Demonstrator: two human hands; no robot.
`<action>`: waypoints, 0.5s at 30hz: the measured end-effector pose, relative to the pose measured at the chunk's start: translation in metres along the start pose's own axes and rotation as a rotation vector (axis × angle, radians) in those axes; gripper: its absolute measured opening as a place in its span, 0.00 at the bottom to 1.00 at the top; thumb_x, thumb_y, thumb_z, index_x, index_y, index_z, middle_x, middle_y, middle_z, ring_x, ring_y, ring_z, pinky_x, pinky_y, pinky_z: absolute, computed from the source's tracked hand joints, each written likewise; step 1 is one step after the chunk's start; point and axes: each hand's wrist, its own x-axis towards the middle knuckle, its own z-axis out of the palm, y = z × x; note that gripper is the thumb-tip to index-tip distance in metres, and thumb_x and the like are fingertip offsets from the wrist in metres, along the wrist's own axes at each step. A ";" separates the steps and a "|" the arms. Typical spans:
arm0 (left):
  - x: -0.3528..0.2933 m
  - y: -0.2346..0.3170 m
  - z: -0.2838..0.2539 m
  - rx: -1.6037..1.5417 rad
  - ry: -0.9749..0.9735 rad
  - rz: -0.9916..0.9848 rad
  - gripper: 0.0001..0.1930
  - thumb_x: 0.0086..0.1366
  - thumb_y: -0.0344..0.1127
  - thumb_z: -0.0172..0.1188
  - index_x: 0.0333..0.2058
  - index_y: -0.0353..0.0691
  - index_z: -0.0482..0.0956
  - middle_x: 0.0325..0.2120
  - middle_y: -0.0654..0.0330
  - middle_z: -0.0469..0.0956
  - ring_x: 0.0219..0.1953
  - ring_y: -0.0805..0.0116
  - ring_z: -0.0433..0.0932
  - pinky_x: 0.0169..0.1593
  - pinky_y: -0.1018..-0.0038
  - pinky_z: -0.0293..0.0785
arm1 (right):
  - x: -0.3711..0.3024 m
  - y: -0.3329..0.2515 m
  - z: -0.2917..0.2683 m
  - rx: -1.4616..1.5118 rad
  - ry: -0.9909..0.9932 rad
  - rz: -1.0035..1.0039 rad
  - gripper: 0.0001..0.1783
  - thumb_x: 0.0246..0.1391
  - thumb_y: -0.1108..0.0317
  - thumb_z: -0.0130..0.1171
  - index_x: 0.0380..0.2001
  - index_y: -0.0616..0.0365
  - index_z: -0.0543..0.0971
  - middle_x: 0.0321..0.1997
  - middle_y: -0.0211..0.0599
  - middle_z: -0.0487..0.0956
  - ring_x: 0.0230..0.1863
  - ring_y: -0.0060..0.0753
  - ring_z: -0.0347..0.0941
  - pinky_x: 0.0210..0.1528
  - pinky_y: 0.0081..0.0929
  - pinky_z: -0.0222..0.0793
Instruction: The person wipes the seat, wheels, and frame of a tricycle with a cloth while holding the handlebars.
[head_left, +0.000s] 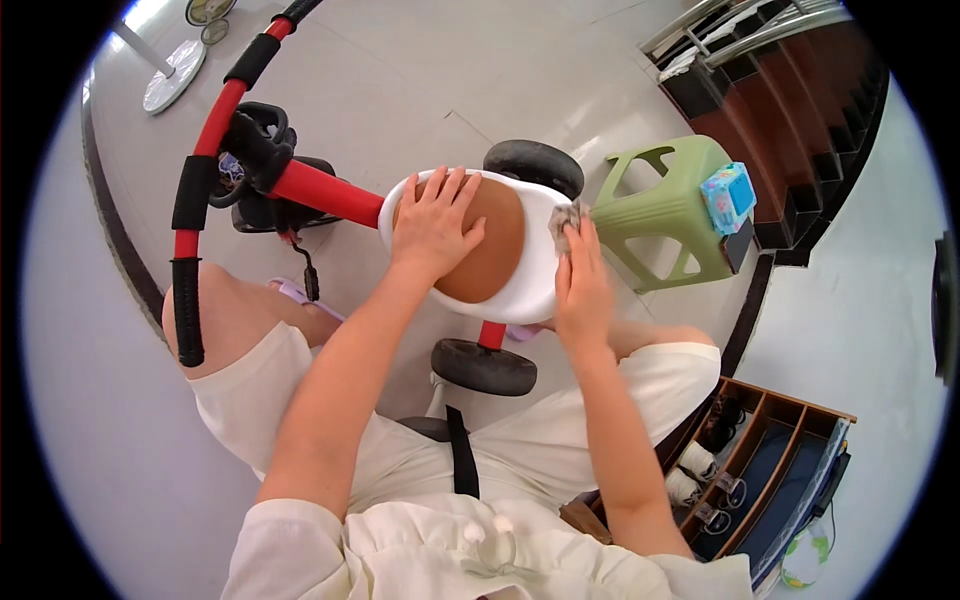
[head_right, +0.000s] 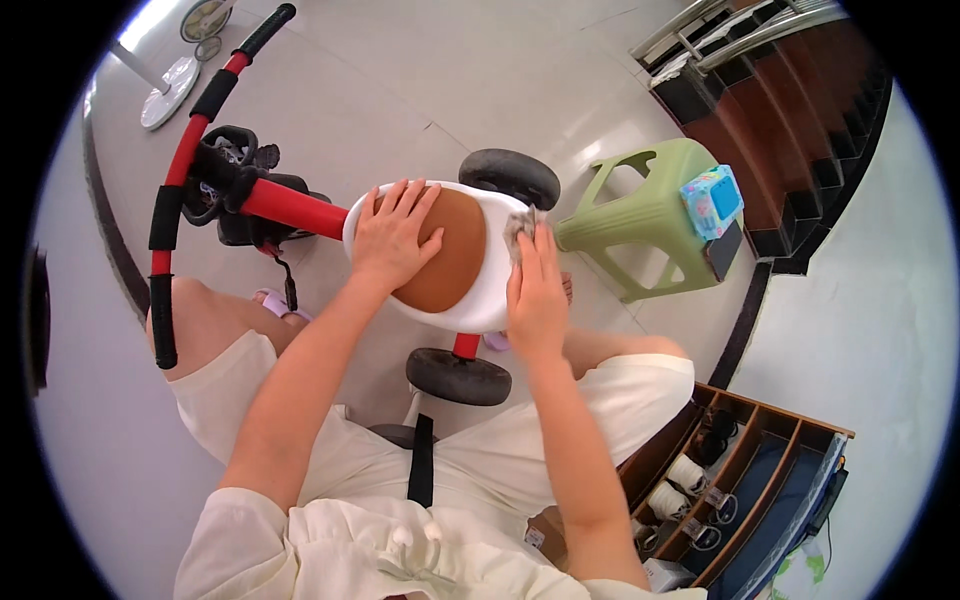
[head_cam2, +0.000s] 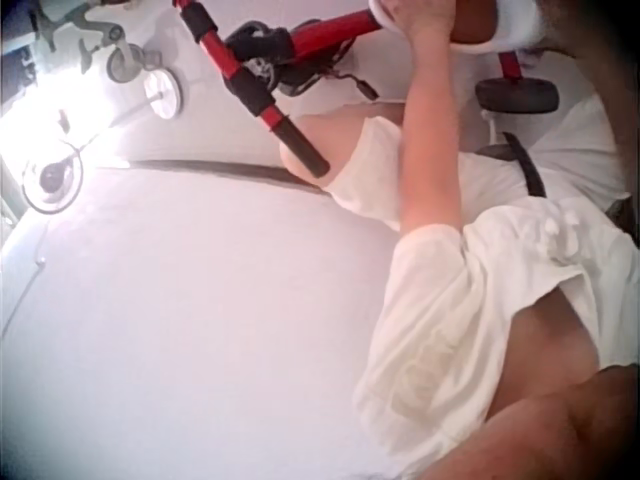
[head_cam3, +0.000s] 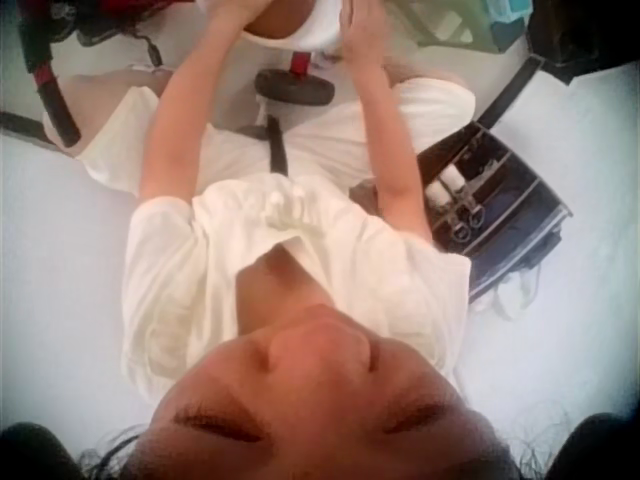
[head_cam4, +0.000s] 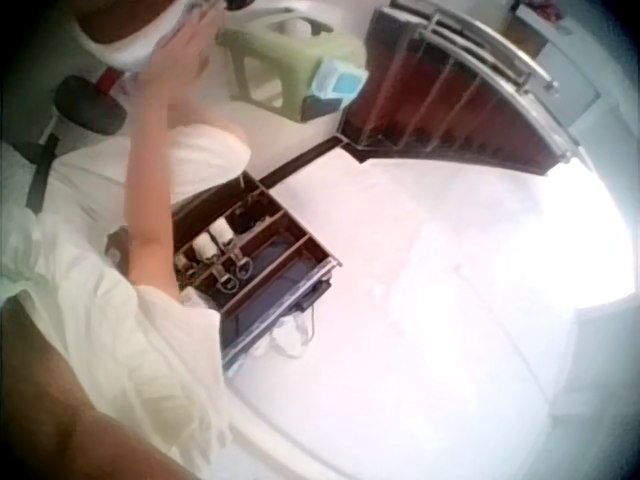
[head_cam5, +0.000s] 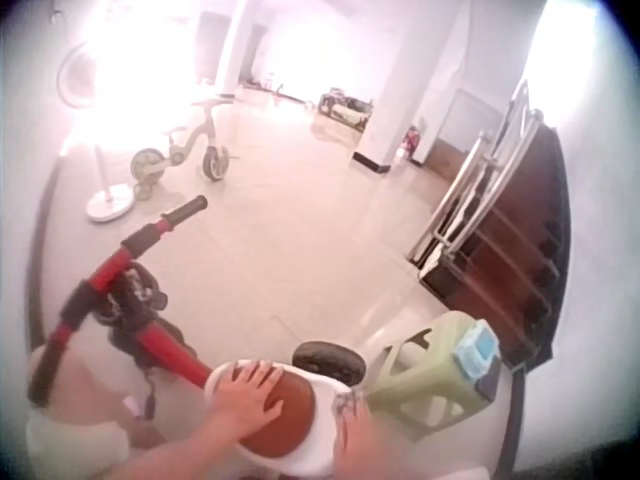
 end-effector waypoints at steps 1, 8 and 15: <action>-0.001 -0.001 0.001 0.009 0.006 0.009 0.30 0.60 0.50 0.56 0.61 0.54 0.66 0.60 0.64 0.67 0.63 0.65 0.63 0.67 0.56 0.54 | -0.012 -0.002 0.003 -0.027 0.023 -0.021 0.22 0.60 0.75 0.46 0.58 0.64 0.68 0.68 0.54 0.61 0.68 0.53 0.59 0.62 0.40 0.63; -0.002 -0.003 0.006 0.008 0.038 0.037 0.29 0.60 0.50 0.56 0.60 0.50 0.68 0.59 0.61 0.68 0.63 0.63 0.63 0.66 0.53 0.54 | -0.075 -0.040 0.019 -0.015 0.074 0.108 0.26 0.59 0.77 0.45 0.62 0.70 0.62 0.68 0.67 0.56 0.69 0.66 0.53 0.66 0.46 0.57; 0.000 -0.001 0.004 0.023 0.032 0.035 0.29 0.62 0.50 0.55 0.60 0.48 0.68 0.60 0.61 0.68 0.63 0.62 0.63 0.66 0.53 0.54 | -0.068 -0.041 0.023 0.078 0.149 0.115 0.27 0.59 0.75 0.49 0.61 0.71 0.61 0.68 0.70 0.54 0.68 0.70 0.52 0.67 0.47 0.55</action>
